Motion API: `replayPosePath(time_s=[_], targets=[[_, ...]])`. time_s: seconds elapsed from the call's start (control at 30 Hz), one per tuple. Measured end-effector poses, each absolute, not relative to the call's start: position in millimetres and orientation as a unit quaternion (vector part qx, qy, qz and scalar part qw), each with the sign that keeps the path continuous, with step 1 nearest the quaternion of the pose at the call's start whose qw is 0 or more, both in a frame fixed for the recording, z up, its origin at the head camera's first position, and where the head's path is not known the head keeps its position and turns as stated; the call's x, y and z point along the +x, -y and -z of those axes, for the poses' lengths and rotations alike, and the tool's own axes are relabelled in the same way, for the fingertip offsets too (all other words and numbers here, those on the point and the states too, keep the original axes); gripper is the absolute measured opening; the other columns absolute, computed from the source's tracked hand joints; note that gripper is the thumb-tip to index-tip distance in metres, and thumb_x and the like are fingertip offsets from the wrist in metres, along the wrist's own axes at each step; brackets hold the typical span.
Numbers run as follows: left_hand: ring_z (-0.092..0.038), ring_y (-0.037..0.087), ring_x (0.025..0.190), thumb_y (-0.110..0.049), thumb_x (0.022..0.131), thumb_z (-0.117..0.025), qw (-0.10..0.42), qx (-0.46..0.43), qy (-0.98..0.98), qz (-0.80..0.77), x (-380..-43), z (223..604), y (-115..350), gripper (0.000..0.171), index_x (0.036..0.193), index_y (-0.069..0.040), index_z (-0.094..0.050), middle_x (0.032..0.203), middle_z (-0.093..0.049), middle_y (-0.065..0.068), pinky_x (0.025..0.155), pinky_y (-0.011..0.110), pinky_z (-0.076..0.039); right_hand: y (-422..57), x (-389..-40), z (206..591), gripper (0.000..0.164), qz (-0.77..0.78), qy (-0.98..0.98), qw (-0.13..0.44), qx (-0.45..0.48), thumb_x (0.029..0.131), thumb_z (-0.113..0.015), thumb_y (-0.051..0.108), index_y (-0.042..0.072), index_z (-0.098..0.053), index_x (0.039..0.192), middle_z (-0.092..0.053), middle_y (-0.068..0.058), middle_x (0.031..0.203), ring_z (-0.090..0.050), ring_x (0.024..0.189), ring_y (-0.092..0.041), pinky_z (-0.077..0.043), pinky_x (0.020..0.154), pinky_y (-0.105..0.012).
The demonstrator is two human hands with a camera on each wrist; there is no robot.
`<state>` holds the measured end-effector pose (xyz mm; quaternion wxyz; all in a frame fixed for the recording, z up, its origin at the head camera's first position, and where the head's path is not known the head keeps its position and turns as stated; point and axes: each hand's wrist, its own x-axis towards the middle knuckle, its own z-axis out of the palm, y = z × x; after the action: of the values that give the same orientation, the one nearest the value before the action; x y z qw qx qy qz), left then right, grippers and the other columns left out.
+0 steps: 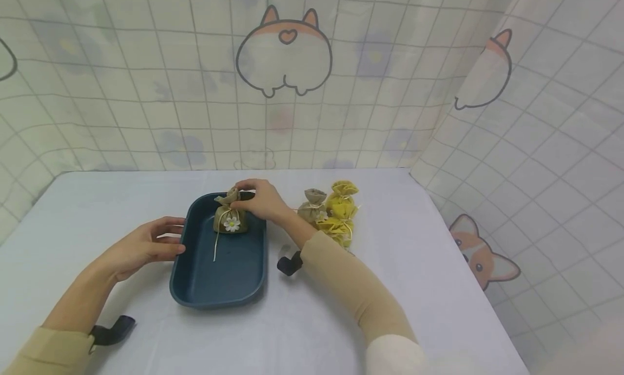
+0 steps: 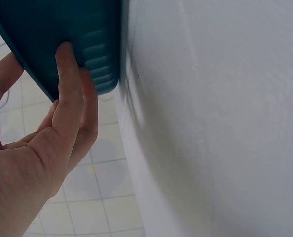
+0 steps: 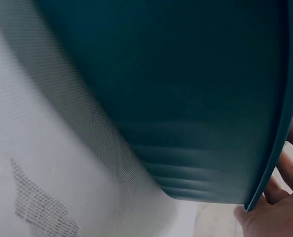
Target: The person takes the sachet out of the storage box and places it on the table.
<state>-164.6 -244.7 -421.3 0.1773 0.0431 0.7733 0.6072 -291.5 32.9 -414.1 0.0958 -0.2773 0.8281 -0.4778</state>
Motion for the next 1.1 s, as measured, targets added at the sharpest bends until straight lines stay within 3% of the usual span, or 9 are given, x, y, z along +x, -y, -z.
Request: replayPosePath(time_s=[0.13, 0.23, 0.43, 0.87, 1.1], targets=[[-0.051, 0.044, 0.129, -0.006, 0.093, -0.075, 0.177, 0.045, -0.773, -0.607, -165, 421, 245, 0.079, 0.155, 0.005, -0.028, 0.148, -0.039, 0.032, 0.091, 0.038, -0.059, -32, -287, 413, 0.035, 0.449, -0.838, 0.056, -0.304, 0.089, -0.083, 0.016, 0.006, -0.072, 0.121, -0.060, -0.007, 0.141, -0.049, 0.136, -0.020, -0.036, 0.116, -0.035], [-0.050, 0.044, 0.130, -0.006, 0.093, -0.074, 0.179, 0.048, -0.771, -0.610, -165, 421, 246, 0.079, 0.156, 0.005, -0.027, 0.148, -0.038, 0.032, 0.091, 0.038, -0.058, -32, -282, 411, 0.034, 0.459, -0.828, 0.045, -0.319, 0.089, -0.082, 0.011, 0.004, -0.072, 0.121, -0.062, -0.008, 0.137, -0.055, 0.130, -0.021, -0.043, 0.110, -0.030], [-0.051, 0.044, 0.130, -0.007, 0.094, -0.074, 0.186, 0.045, -0.766, -0.613, -165, 421, 246, 0.080, 0.156, 0.005, -0.026, 0.149, -0.038, 0.032, 0.091, 0.037, -0.058, -29, -274, 412, 0.036, 0.504, -0.786, 0.094, -0.346, 0.092, -0.077, 0.004, -0.002, -0.067, 0.127, -0.070, -0.012, 0.117, -0.066, 0.107, -0.018, -0.054, 0.091, -0.024], [-0.052, 0.043, 0.129, -0.006, 0.093, -0.074, 0.187, 0.049, -0.761, -0.619, -165, 421, 246, 0.080, 0.156, 0.006, -0.026, 0.149, -0.038, 0.032, 0.091, 0.038, -0.058, -25, -268, 411, 0.029, 0.477, -0.800, 0.076, -0.357, 0.089, -0.081, 0.007, 0.003, -0.071, 0.117, -0.074, -0.004, 0.106, -0.068, 0.097, -0.008, -0.053, 0.088, -0.022], [-0.052, 0.043, 0.129, -0.006, 0.093, -0.074, 0.187, 0.047, -0.762, -0.618, -165, 420, 246, 0.080, 0.156, 0.006, -0.026, 0.149, -0.038, 0.032, 0.091, 0.038, -0.058, -27, -266, 410, 0.024, 0.497, -0.791, 0.086, -0.346, 0.091, -0.079, 0.007, 0.003, -0.072, 0.114, -0.074, -0.004, 0.101, -0.067, 0.091, -0.010, -0.053, 0.083, -0.022]])
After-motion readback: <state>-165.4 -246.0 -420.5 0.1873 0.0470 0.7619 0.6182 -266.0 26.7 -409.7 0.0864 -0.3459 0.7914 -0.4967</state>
